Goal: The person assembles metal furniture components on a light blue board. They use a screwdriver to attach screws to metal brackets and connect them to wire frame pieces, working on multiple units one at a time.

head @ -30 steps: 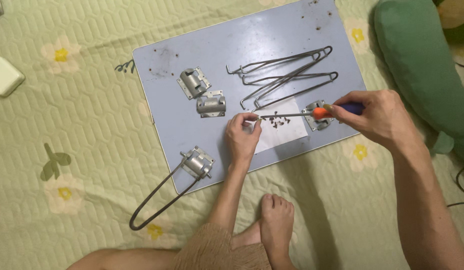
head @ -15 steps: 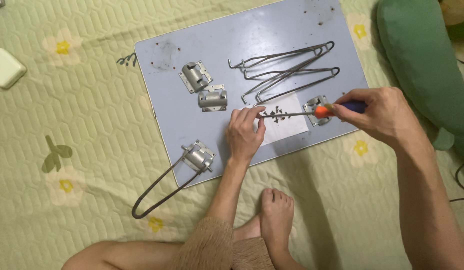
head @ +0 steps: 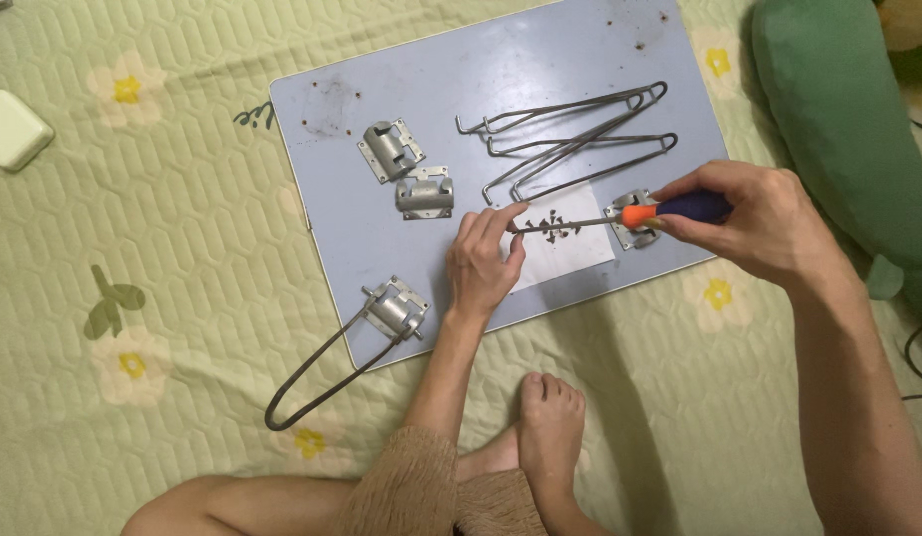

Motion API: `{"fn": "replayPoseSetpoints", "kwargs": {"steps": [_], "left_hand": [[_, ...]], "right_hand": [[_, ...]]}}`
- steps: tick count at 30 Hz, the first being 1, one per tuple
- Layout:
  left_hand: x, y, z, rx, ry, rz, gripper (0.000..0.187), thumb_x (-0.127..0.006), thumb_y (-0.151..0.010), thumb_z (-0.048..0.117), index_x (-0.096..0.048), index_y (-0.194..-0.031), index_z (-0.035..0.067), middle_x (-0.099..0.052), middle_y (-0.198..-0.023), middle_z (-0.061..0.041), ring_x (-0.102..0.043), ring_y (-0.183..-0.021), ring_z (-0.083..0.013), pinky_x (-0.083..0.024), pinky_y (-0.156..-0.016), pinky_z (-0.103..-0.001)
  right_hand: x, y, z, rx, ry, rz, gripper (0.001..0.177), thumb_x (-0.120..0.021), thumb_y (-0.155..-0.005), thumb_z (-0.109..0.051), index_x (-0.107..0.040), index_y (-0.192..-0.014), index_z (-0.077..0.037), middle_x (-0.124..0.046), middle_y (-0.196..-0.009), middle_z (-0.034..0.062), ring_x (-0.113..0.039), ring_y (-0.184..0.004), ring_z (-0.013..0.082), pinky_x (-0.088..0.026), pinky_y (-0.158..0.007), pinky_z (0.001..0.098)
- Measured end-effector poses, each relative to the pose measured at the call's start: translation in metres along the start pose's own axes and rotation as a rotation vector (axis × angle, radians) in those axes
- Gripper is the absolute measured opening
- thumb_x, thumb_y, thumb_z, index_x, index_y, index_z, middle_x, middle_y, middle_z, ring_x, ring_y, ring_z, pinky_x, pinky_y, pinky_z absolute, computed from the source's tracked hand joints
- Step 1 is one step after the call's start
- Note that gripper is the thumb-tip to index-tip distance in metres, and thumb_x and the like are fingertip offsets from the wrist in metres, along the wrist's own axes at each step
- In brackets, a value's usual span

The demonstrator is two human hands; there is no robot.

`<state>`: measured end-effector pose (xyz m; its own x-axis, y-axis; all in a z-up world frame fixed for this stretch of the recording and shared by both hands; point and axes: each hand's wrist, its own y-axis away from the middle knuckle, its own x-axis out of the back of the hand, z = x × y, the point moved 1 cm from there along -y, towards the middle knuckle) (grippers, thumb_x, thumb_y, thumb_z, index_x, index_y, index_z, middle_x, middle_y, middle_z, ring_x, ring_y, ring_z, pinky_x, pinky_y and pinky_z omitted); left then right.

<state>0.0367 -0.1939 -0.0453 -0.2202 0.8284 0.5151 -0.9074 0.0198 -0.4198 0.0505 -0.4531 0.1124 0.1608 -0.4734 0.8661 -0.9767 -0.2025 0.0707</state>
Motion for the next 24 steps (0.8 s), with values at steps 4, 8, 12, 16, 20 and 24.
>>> {"fn": "replayPoseSetpoints", "kwargs": {"steps": [4, 8, 12, 16, 20, 24], "left_hand": [[0.011, -0.002, 0.008, -0.007, -0.002, 0.066, 0.048, -0.077, -0.077, 0.006, -0.067, -0.123, 0.013, -0.063, -0.102, -0.007, -0.061, -0.097, -0.0264, -0.053, -0.083, -0.038], [0.017, 0.006, 0.013, 0.001, -0.02, 0.237, 0.05, -0.077, -0.077, 0.006, -0.063, -0.124, 0.008, -0.061, -0.112, -0.014, -0.06, -0.104, -0.0303, -0.052, -0.088, -0.041], [0.006, 0.038, 0.007, 0.411, 0.241, 0.341, 0.032, -0.068, -0.091, 0.006, -0.068, -0.123, 0.009, -0.067, -0.114, -0.006, -0.067, -0.105, -0.0183, -0.059, -0.078, -0.031], [-0.016, 0.067, 0.0, 0.95, 0.8, 0.357, 0.027, -0.067, -0.102, 0.024, -0.071, -0.122, 0.006, -0.072, -0.103, -0.009, -0.068, -0.095, -0.0175, -0.052, -0.079, -0.031], [-0.031, 0.083, 0.018, 1.192, 1.509, 0.265, 0.033, -0.066, -0.095, 0.027, -0.068, -0.124, 0.013, -0.071, -0.118, -0.001, -0.065, -0.107, -0.0142, -0.053, -0.088, -0.031], [-0.019, 0.082, 0.044, 1.078, 2.226, 0.27, 0.033, -0.068, -0.1, 0.022, -0.066, -0.131, 0.014, -0.065, -0.125, 0.002, -0.06, -0.117, -0.016, -0.049, -0.098, -0.031]], "right_hand": [[-0.002, -0.004, -0.006, -0.02, 0.072, 0.001, 0.028, -0.083, -0.085, -0.02, -0.078, -0.108, -0.005, -0.075, -0.088, 0.0091, -0.072, -0.074, 0.018, -0.06, -0.065, 0.0322], [0.001, -0.006, -0.02, 0.072, 0.045, 0.038, 0.026, -0.083, -0.086, -0.019, -0.078, -0.108, -0.004, -0.075, -0.089, 0.0104, -0.072, -0.076, 0.0182, -0.06, -0.067, 0.0323], [0.005, -0.012, -0.045, 0.15, 0.057, 0.031, 0.027, -0.082, -0.087, -0.018, -0.077, -0.109, -0.004, -0.076, -0.092, 0.0107, -0.073, -0.079, 0.0176, -0.061, -0.069, 0.032], [0.004, -0.022, -0.082, 0.27, 0.107, 0.001, 0.028, -0.083, -0.084, -0.018, -0.076, -0.107, -0.002, -0.075, -0.09, 0.0122, -0.073, -0.077, 0.0214, -0.06, -0.068, 0.034], [-0.015, -0.033, -0.126, 0.426, 0.208, -0.074, 0.029, -0.086, -0.081, -0.023, -0.076, -0.098, -0.001, -0.073, -0.086, 0.0145, -0.071, -0.072, 0.0262, -0.058, -0.066, 0.0369], [-0.034, -0.033, -0.165, 0.521, 0.21, -0.164, 0.032, -0.081, -0.081, -0.028, -0.076, -0.098, -0.001, -0.074, -0.087, 0.013, -0.072, -0.07, 0.0267, -0.059, -0.062, 0.0362]]}}
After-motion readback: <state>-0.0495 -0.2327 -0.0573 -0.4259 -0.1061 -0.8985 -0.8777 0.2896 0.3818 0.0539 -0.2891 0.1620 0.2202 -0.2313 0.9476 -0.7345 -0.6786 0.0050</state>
